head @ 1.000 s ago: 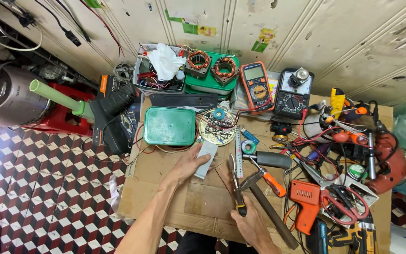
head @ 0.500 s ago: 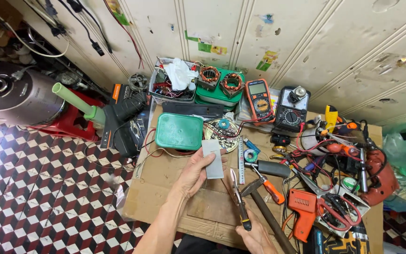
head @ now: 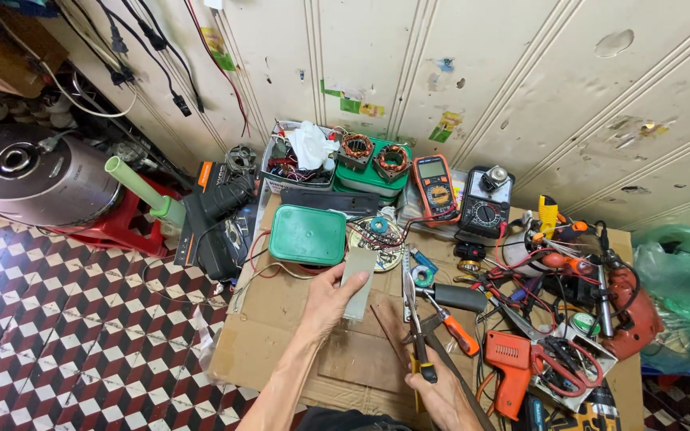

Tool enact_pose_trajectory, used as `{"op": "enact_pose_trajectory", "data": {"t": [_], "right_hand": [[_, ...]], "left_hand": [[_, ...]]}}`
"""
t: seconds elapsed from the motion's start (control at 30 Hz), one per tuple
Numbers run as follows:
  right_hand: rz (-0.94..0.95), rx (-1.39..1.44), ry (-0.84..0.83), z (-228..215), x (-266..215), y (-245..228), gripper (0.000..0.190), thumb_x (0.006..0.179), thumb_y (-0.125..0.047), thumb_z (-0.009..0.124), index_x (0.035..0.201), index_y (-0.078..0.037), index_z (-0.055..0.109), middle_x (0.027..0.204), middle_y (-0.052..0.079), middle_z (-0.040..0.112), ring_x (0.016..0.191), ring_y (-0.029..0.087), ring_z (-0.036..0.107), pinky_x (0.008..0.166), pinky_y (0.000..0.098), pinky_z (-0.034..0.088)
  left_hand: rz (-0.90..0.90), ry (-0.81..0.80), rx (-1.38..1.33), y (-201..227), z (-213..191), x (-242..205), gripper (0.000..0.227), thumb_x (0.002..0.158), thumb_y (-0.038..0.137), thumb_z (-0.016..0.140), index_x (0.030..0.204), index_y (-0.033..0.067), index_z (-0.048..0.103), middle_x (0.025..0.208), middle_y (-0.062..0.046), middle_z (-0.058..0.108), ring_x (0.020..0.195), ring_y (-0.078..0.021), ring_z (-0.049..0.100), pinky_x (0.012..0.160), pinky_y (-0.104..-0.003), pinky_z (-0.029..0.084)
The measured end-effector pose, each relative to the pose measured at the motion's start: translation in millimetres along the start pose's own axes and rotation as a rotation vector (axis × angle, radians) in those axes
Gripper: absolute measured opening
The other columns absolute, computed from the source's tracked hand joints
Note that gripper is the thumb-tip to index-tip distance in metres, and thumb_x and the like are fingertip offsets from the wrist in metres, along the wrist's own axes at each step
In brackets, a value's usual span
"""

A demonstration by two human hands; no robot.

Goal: Measuring and marking a rectangular piece of material with a ruler and pen, then cutting it to size using snips.

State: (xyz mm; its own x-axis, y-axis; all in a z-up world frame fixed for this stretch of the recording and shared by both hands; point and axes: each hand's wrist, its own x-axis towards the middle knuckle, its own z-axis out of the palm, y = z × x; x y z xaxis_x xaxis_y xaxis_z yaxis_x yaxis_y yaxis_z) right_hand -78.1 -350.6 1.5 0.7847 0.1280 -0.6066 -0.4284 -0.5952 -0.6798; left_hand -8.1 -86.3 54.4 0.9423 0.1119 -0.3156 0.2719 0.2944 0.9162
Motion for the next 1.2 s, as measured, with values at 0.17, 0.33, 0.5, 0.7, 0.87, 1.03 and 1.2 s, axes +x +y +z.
{"op": "enact_pose_trajectory", "data": {"t": [0.17, 0.33, 0.5, 0.7, 0.87, 1.03, 1.2], "right_hand": [[0.07, 0.048, -0.045, -5, -1, -13, 0.063, 0.077, -0.027, 0.067, 0.139, -0.015, 0.055, 0.115, 0.008, 0.074, 0.114, 0.021, 0.069, 0.104, 0.0348, 0.048], [0.014, 0.025, -0.049, -3, 11, 9, 0.068, 0.078, -0.027, 0.066, 0.144, -0.018, 0.052, 0.119, 0.009, 0.073, 0.117, 0.02, 0.069, 0.106, 0.0336, 0.047], [-0.059, 0.019, -0.046, 9, 38, 61, 0.077, 0.073, -0.027, 0.071, 0.147, -0.018, 0.05, 0.122, 0.007, 0.074, 0.12, 0.019, 0.07, 0.107, 0.0317, 0.047], [0.023, -0.015, -0.063, 5, 35, 60, 0.076, 0.075, -0.027, 0.071, 0.146, -0.016, 0.048, 0.119, 0.006, 0.074, 0.118, 0.019, 0.07, 0.107, 0.0311, 0.047], [-0.086, 0.074, -0.069, -6, 15, 34, 0.06, 0.077, -0.026, 0.07, 0.134, -0.011, 0.056, 0.109, 0.008, 0.073, 0.107, 0.019, 0.069, 0.1, 0.0326, 0.049], [-0.068, 0.315, -0.01, -13, 0, -2, 0.04, 0.077, -0.024, 0.069, 0.111, -0.001, 0.069, 0.095, 0.011, 0.073, 0.09, 0.023, 0.068, 0.086, 0.0372, 0.053], [0.003, 0.091, 0.068, -22, 2, 5, 0.036, 0.078, -0.028, 0.066, 0.104, -0.004, 0.07, 0.088, 0.011, 0.074, 0.086, 0.023, 0.068, 0.081, 0.0342, 0.051]], "left_hand": [[0.035, 0.084, -0.007, 28, 7, -7, 0.041, 0.086, 0.027, 0.079, 0.116, -0.001, 0.075, 0.091, -0.002, 0.075, 0.074, -0.0068, 0.065, 0.064, -0.024, 0.054], [0.04, 0.105, -0.119, 39, 15, -2, 0.036, 0.086, 0.027, 0.079, 0.111, 0.0004, 0.078, 0.09, -0.001, 0.075, 0.075, -0.0065, 0.064, 0.065, -0.024, 0.054], [-0.041, 0.025, -0.318, 45, 28, 6, 0.035, 0.088, 0.026, 0.078, 0.113, 0.0022, 0.076, 0.096, -0.003, 0.077, 0.08, -0.0089, 0.068, 0.07, -0.026, 0.053], [-0.063, -0.051, -0.301, 37, 33, 12, 0.036, 0.089, 0.025, 0.077, 0.115, 0.0001, 0.075, 0.099, -0.004, 0.077, 0.083, -0.0102, 0.07, 0.075, -0.027, 0.058], [-0.21, -0.117, -0.199, 29, 21, 9, 0.038, 0.094, 0.022, 0.067, 0.127, 0.0021, 0.064, 0.096, -0.008, 0.074, 0.08, -0.0144, 0.07, 0.068, -0.029, 0.057], [-0.545, -0.168, 0.009, -56, -25, -20, 0.066, 0.089, 0.003, 0.053, 0.15, 0.0182, 0.032, 0.106, -0.013, 0.069, 0.085, -0.021, 0.073, 0.071, -0.036, 0.061], [-0.533, -0.203, 0.682, -103, -48, -47, 0.086, 0.081, -0.006, 0.049, 0.16, 0.0241, 0.034, 0.121, -0.022, 0.07, 0.097, -0.0296, 0.076, 0.078, -0.036, 0.061]]}}
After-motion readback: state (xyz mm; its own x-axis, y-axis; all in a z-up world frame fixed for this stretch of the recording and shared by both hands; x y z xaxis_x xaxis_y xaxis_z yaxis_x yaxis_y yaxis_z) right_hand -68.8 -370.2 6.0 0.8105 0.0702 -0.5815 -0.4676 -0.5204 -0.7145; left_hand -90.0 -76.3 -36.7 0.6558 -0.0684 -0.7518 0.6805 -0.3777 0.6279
